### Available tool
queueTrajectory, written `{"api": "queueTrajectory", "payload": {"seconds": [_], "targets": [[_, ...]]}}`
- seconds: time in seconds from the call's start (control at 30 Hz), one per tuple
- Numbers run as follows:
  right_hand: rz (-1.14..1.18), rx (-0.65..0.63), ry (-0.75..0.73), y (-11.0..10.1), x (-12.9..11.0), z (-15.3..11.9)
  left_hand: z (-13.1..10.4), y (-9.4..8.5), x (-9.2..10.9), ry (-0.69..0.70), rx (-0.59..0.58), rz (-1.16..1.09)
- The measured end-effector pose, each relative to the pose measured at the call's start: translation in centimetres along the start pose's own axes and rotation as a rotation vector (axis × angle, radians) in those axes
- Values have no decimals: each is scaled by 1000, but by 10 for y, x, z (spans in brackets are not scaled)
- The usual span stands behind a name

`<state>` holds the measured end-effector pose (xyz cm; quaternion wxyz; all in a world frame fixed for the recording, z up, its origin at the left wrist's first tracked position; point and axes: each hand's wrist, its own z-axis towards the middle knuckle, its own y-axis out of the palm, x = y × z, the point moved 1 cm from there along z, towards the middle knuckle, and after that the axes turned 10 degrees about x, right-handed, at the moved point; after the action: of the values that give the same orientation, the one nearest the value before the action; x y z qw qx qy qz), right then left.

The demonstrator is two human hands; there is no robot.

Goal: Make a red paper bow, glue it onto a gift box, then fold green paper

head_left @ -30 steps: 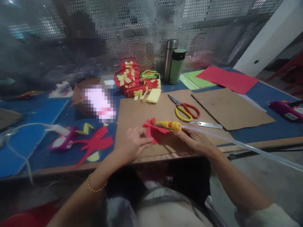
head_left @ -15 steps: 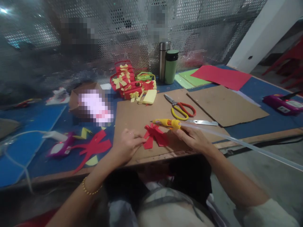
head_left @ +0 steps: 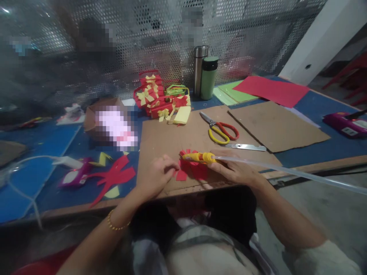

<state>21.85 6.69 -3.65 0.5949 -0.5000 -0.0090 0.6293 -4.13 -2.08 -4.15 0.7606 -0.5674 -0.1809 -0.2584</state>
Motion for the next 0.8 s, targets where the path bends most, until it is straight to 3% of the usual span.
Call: {"api": "queueTrajectory", "payload": {"seconds": [0.37, 0.67, 0.8], "targets": [[-16, -22, 47, -12, 5, -15, 11, -7, 17, -154, -51, -5], [-51, -42, 59, -11, 9, -15, 12, 0, 16, -480, -57, -506], [-95, -39, 71, -12, 10, -16, 16, 1, 18, -432, -76, -452]]}}
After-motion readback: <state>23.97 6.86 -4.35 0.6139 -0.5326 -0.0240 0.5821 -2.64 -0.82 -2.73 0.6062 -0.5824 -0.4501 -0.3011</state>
